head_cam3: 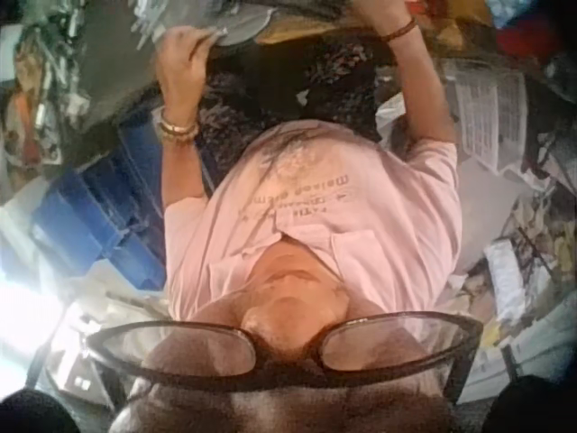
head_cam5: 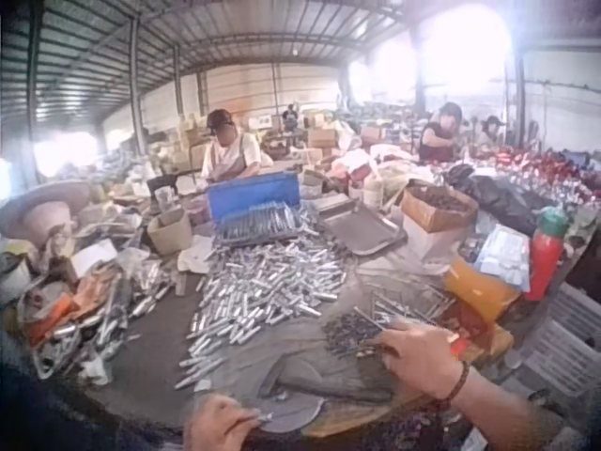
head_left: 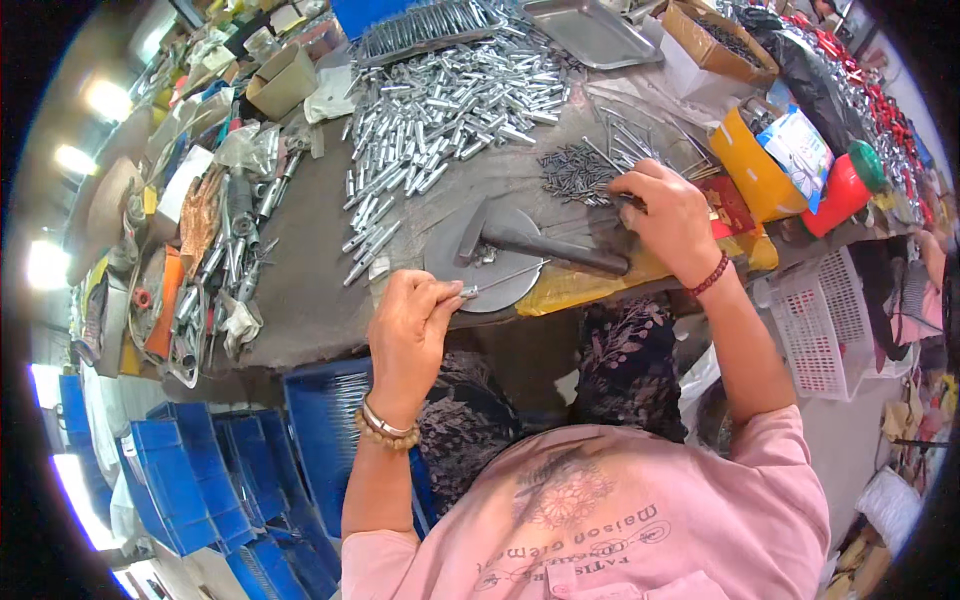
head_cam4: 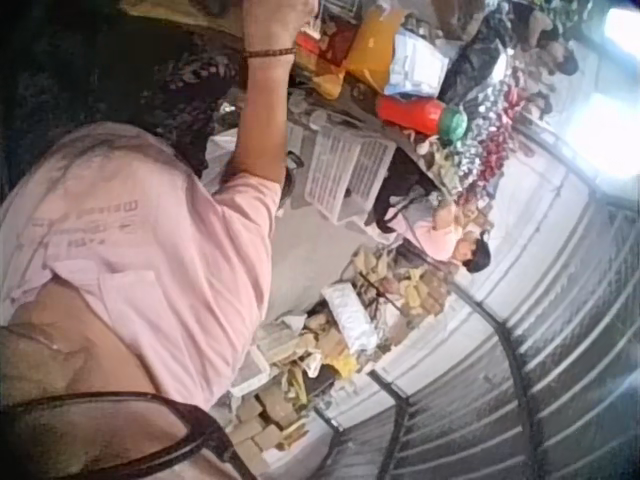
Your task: The person repeatedly assembles metal fasteners by aligning metal pins and sleeves on a round anvil, securing them using a small hammer, and placing the assembled pieces into a blue plastic container.
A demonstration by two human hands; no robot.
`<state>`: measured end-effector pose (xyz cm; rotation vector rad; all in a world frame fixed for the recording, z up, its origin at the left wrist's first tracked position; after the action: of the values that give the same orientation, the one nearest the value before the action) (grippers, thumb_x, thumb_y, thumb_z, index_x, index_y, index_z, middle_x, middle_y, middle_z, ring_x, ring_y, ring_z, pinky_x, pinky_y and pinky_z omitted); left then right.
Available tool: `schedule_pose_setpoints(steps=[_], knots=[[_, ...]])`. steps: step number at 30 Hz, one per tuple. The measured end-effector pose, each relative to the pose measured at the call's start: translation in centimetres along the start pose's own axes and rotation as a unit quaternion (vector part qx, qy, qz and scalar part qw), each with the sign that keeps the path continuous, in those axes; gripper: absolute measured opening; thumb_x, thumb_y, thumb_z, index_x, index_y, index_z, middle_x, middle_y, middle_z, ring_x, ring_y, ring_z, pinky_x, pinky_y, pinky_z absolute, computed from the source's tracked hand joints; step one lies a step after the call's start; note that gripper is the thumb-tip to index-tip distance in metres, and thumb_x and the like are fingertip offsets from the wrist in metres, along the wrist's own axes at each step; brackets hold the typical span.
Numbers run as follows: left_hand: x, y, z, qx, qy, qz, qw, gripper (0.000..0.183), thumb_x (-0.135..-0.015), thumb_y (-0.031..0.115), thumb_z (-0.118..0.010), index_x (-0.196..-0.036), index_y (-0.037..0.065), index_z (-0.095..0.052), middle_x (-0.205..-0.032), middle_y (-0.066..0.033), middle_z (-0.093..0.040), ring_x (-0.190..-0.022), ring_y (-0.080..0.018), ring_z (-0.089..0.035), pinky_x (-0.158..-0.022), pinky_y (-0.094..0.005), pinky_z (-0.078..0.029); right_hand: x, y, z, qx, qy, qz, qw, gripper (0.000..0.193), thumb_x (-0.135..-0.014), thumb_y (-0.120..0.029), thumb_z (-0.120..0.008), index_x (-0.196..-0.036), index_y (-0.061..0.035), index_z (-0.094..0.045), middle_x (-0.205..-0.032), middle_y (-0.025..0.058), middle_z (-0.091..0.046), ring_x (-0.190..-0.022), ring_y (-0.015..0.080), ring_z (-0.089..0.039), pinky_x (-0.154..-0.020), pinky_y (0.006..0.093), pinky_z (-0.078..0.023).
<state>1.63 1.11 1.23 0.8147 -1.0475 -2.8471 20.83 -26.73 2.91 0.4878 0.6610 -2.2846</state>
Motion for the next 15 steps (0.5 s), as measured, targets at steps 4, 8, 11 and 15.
schedule_pose_setpoints(steps=[4, 8, 11, 15], knots=[[0.1, -0.23, -0.22, -0.01, 0.004, -0.005, 1.0, 0.013, -0.089, 0.007, -0.081, -0.102, 0.006, -0.078, -0.098, -0.0098, -0.067, -0.089, -0.0306, -0.068, -0.077, -0.0403, -0.054, -0.06, 0.92, -0.06, 0.027, -0.05, 0.02, 0.998, 0.024, -0.081, -0.004, -0.074, -0.104, -0.0096, -0.076, -0.099, 0.0095, -0.067, -0.1, 0.0328, -0.069, -0.087, 0.0432, -0.056], [0.23, -0.44, -0.41, -0.01, -0.001, -0.008, 1.0, 0.015, -0.09, 0.002, -0.08, -0.105, 0.003, -0.077, -0.098, -0.0103, -0.064, -0.091, -0.0267, -0.065, -0.08, -0.0359, -0.052, -0.28, 0.47, -0.36, 0.028, -0.062, 0.031, 0.997, 0.025, -0.08, -0.004, -0.073, -0.104, -0.0094, -0.076, -0.101, 0.0092, -0.067, -0.101, 0.0328, -0.069, -0.089, 0.0439, -0.056], [0.26, -0.41, -0.29, -0.007, -0.003, -0.002, 1.0, 0.015, -0.09, 0.002, -0.08, -0.105, 0.003, -0.077, -0.099, -0.0101, -0.065, -0.092, -0.0265, -0.065, -0.081, -0.036, -0.052, -0.56, 0.49, -0.53, 0.029, -0.066, 0.049, 0.996, 0.026, -0.079, -0.001, -0.071, -0.104, -0.0093, -0.076, -0.102, 0.0093, -0.066, -0.103, 0.0329, -0.068, -0.09, 0.044, -0.056], [0.32, -0.24, -0.15, -0.005, -0.002, 0.004, 1.0, 0.015, -0.09, 0.002, -0.08, -0.105, 0.003, -0.078, -0.099, -0.01, -0.065, -0.092, -0.0267, -0.065, -0.081, -0.0361, -0.052, -0.32, 1.29, -0.54, 0.019, -0.088, 0.042, 0.995, 0.027, -0.08, 0.0, -0.069, -0.105, -0.0093, -0.076, -0.103, 0.0099, -0.066, -0.104, 0.0345, -0.068, -0.09, 0.045, -0.055]])
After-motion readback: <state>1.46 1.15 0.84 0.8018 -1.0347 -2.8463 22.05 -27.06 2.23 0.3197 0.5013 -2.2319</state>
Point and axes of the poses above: each hand's wrist, its own x-axis away from the middle knuckle, its own z-axis out of the back of the hand, y = z × x, the point moved 2 cm from there along -x, towards the middle knuckle
